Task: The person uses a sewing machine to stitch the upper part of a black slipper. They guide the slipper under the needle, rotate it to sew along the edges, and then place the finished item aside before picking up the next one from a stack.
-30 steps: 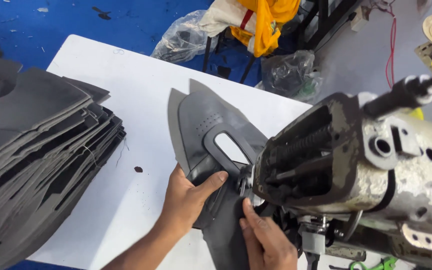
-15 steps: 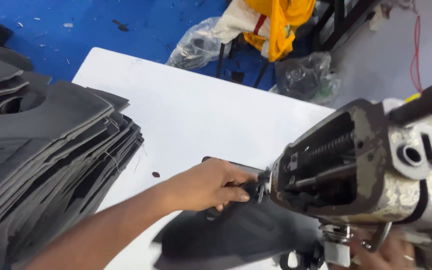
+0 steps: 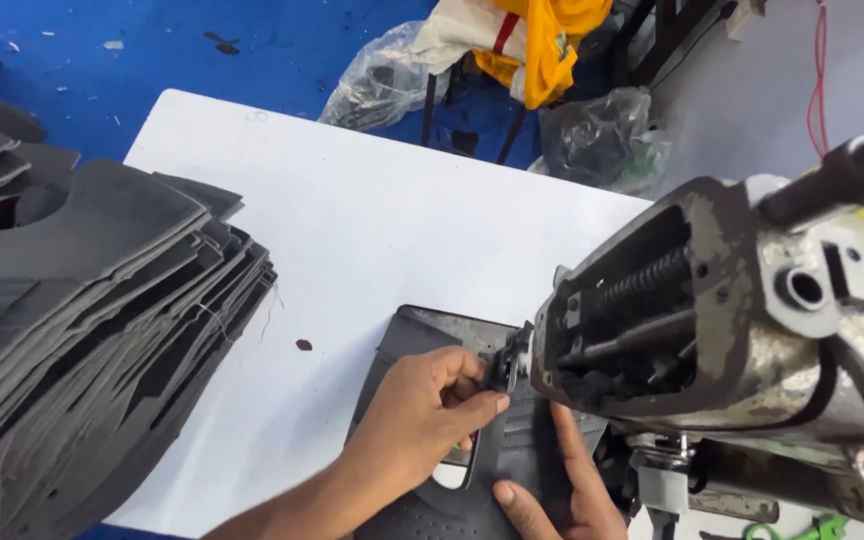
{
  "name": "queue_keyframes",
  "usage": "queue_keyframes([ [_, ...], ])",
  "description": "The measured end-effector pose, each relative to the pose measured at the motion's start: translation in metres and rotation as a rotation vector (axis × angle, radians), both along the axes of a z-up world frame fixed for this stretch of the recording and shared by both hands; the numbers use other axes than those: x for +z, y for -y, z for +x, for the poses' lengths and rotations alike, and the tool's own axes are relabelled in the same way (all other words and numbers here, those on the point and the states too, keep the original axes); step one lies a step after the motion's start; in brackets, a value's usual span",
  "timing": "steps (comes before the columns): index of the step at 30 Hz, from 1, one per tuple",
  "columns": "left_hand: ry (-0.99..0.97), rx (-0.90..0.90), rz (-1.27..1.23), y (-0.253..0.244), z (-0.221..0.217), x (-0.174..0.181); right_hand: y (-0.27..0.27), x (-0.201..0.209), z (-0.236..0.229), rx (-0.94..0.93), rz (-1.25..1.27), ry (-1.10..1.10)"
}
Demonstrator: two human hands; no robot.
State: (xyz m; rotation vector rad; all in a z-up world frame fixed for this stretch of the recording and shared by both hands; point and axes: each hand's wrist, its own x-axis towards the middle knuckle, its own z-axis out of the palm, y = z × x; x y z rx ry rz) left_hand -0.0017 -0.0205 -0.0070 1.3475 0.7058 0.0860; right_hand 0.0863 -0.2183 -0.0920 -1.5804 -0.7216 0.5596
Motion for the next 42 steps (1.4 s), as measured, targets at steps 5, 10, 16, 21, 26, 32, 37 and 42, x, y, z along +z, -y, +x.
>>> queue_keyframes([
  [5, -0.038, 0.002, -0.004, 0.003, 0.0, 0.001, 0.002, 0.006, 0.003, -0.007, -0.019, -0.131],
  [10, -0.035, 0.045, 0.021, 0.009, -0.001, -0.002, 0.007, 0.002, 0.015, 0.039, -0.002, 0.037],
  [16, -0.003, 0.048, 0.105, 0.014, -0.004, -0.001, 0.01, 0.006, 0.02, 0.108, 0.0, -0.023],
  [21, 0.03, -0.008, 0.228, 0.014, -0.009, -0.002, 0.0, 0.018, 0.007, 0.103, -0.027, -0.072],
  [26, 0.01, -0.034, 0.313, 0.009, -0.004, 0.01, 0.003, 0.012, -0.011, 0.03, -0.011, -0.247],
  [32, 0.132, -0.123, 0.654, -0.014, -0.007, -0.016, 0.002, -0.004, -0.032, -0.025, 0.134, -0.339],
  [37, 0.021, -0.893, 0.667, -0.053, -0.01, -0.017, -0.002, -0.003, -0.034, -0.086, 0.132, -0.417],
  [42, 0.027, -1.02, 0.252, -0.073, 0.0, -0.015, -0.009, -0.013, -0.045, -0.106, 0.196, -0.345],
])
